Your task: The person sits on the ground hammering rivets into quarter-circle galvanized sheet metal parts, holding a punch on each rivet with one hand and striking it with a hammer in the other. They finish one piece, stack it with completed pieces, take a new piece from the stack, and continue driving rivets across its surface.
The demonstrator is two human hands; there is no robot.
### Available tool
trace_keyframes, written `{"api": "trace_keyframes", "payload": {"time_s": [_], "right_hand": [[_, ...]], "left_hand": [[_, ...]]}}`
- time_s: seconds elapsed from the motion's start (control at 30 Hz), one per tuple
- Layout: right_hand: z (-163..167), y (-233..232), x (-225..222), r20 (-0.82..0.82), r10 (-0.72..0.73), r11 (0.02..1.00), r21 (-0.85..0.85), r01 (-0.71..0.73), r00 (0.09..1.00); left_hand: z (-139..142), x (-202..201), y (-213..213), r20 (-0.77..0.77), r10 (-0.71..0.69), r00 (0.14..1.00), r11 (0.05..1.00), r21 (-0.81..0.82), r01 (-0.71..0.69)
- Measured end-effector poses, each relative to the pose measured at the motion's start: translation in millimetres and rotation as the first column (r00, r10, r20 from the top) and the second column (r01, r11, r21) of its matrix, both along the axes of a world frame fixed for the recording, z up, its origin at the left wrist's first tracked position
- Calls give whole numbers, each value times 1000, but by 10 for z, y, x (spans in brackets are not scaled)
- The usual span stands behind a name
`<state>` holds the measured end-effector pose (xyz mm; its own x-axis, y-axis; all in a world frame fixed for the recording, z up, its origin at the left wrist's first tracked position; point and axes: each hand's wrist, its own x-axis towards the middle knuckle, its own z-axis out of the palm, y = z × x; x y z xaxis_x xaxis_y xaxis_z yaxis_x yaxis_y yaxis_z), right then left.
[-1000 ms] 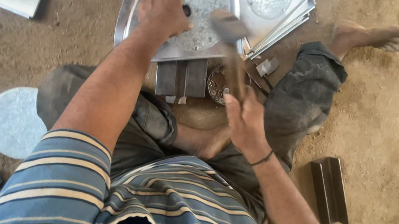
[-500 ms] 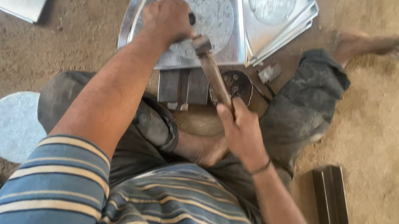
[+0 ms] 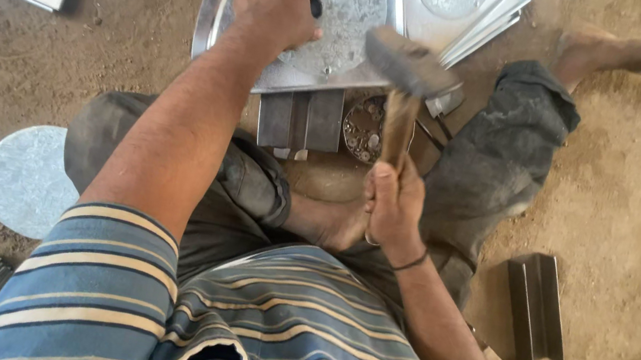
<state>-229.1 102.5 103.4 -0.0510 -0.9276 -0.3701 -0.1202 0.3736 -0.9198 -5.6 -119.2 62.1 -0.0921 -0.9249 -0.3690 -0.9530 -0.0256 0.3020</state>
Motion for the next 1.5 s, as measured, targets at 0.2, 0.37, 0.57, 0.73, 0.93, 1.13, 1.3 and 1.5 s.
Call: {"api": "trace_keyframes", "payload": {"time_s": [0.2,0.37,0.57,0.73,0.93,1.13,1.3,1.5], "right_hand": [[114,-32,-28,-35,44,988,150,-38,998],[28,25,73,-90,12,998,58,-7,996],[-28,337,-247,14,66,973,222,-68,998],[72,1014,-618,-14,150,903,409,-131,989],[94,1232,-556,-91,164,925,360,-121,982],[118,1205,-484,-405,369,924,255,-284,837],[65,1212,-345,-442,362,920,311,-238,821],[-58,848,-539,-581,574,784,188,-591,577]], "left_hand": [[12,-15,-45,11,-3,1000,998,56,2],[-17,8,25,-20,23,1000,998,52,-22],[249,-29,146,-92,-26,995,993,-119,15],[286,-190,487,-98,29,995,994,112,-18],[297,-333,456,23,-55,998,995,85,53],[290,-326,595,-38,-45,998,997,-57,43],[259,-331,716,-49,11,999,1000,-15,-11],[100,-452,1059,-113,21,993,962,-267,-51]]}}
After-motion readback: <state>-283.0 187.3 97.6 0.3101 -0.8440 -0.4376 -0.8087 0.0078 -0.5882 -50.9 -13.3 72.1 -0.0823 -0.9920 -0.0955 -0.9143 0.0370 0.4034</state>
